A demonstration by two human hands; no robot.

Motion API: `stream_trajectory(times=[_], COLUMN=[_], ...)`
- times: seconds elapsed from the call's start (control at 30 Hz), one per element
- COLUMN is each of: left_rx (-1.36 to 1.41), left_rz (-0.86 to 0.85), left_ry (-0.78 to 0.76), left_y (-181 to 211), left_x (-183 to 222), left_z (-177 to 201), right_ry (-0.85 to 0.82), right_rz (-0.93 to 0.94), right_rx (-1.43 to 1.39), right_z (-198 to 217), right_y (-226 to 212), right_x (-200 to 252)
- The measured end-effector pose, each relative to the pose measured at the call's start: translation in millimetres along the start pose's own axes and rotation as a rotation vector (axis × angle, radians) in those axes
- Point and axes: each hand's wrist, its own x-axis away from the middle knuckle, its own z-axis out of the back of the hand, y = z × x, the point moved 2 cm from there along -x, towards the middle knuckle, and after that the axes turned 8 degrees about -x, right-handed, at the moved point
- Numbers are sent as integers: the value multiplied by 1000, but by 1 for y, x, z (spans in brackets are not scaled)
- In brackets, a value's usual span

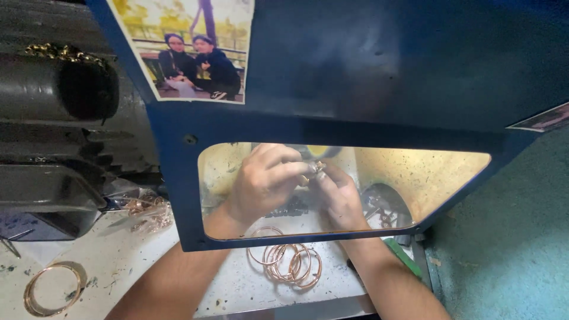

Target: Polishing a jewelry piece using a bench-mounted wheel and weighing it on a digital scale.

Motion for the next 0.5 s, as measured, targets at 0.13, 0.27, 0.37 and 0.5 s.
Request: stream_trajectory(times=[0.13, 0.27, 0.37, 0.5], left_rx=[8, -1, 36, 103], left_rz=[55, 174, 88, 0], left_ry=[-77, -119, -75, -63], left_y=[-15, -14, -15, 2], left_x=[8, 3, 5, 6], left_z=[-11, -8, -3, 0], right_ry=[249, 280, 143, 23], right_rz=[-245, -270, -164, 113], right_rx=[-352, -408, -126, 229], right_z=[-28, -30, -16, 23], right_y=[-9, -7, -16, -11], right_x=[-4, -9, -6, 2])
